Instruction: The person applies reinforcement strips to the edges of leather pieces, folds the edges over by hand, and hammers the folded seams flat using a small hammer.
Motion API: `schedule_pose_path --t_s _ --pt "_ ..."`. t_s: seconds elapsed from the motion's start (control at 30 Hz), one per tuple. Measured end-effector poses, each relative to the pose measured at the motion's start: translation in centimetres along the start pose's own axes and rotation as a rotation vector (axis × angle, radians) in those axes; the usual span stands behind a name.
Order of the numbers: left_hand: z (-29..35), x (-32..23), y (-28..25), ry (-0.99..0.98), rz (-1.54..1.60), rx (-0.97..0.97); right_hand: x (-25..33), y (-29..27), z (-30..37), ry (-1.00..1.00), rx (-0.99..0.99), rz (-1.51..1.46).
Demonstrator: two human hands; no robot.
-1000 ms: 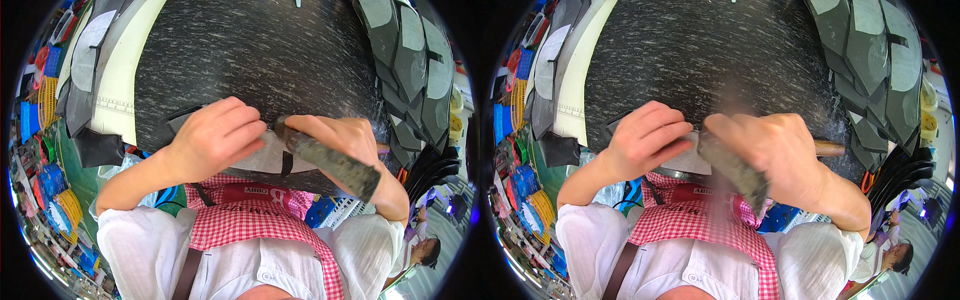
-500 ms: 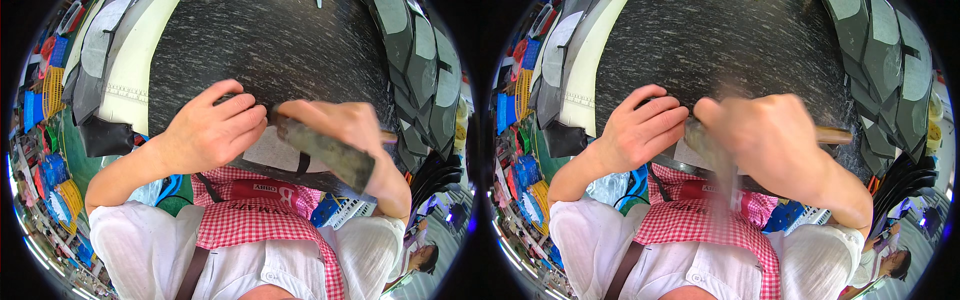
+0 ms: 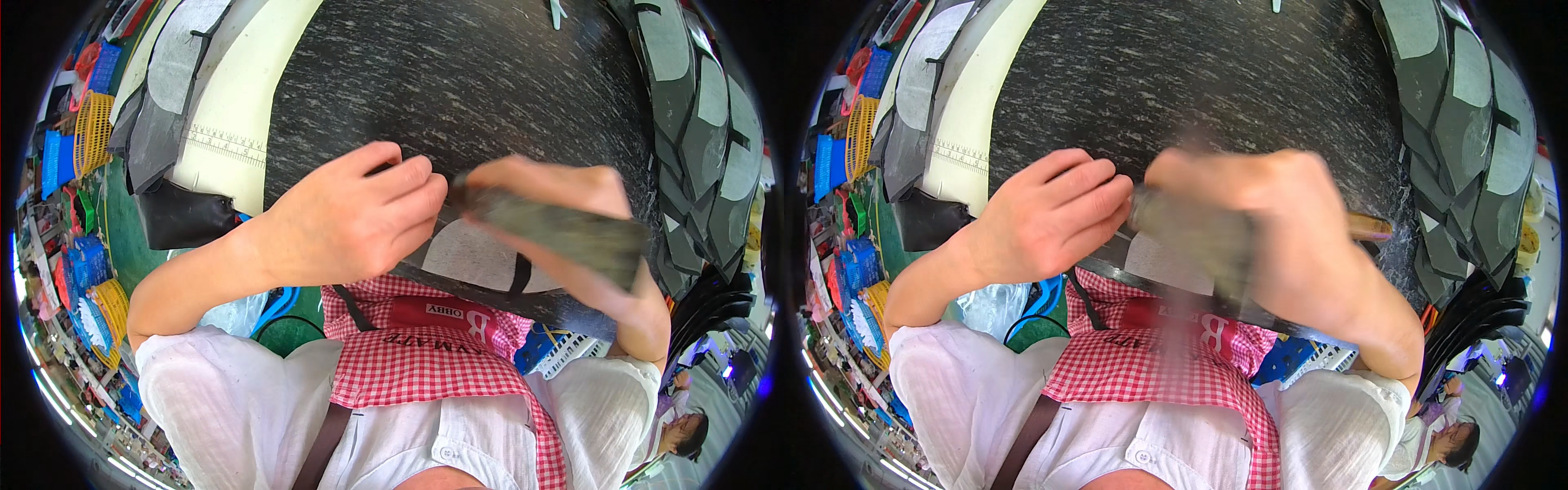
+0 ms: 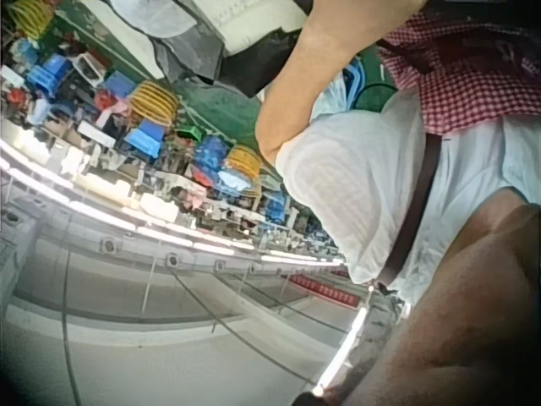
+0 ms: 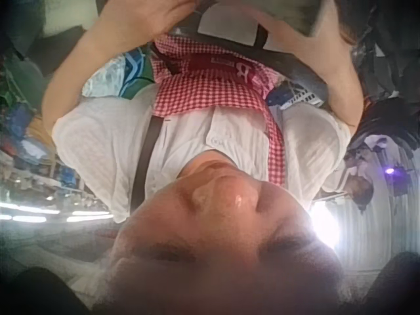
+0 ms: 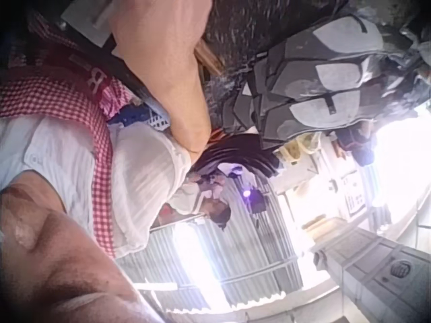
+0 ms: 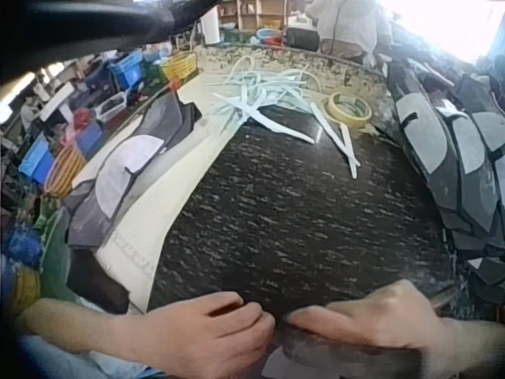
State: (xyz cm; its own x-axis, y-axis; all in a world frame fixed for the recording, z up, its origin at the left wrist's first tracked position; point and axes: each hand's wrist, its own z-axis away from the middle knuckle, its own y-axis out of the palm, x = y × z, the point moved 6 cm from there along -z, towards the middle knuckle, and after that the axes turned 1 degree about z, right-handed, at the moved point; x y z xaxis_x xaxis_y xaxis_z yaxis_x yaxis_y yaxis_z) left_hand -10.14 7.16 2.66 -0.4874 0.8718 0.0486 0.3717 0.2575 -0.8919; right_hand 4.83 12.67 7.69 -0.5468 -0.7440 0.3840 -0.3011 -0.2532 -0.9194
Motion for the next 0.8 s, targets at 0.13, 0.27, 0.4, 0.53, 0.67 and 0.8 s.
schedule_pose_path --t_s 0.13,0.27,0.4,0.53,0.67,0.8 --pt "0.2 1.7 -0.9 -0.115 0.21 -0.031 -0.4 0.1 -0.3 -0.029 -0.028 -0.113" --pt "0.3 3.6 -1.8 -0.219 0.255 0.004 -0.3 0.8 -0.6 -0.063 0.011 -0.043" --pt "0.9 2.9 -1.8 -0.165 0.22 -0.043 0.0 0.9 -0.9 -0.094 -0.052 -0.144" --pt "1.4 1.1 -1.6 -0.102 0.075 -0.032 0.7 0.5 -1.5 -0.077 -0.006 0.011" --pt "1.7 -0.7 -0.9 -0.072 -0.078 -0.101 0.7 0.4 -0.7 -0.078 -0.106 -0.082" --pt "2.5 1.7 -2.3 -0.284 0.062 -0.216 1.7 0.4 -2.0 -0.092 0.035 -0.006"
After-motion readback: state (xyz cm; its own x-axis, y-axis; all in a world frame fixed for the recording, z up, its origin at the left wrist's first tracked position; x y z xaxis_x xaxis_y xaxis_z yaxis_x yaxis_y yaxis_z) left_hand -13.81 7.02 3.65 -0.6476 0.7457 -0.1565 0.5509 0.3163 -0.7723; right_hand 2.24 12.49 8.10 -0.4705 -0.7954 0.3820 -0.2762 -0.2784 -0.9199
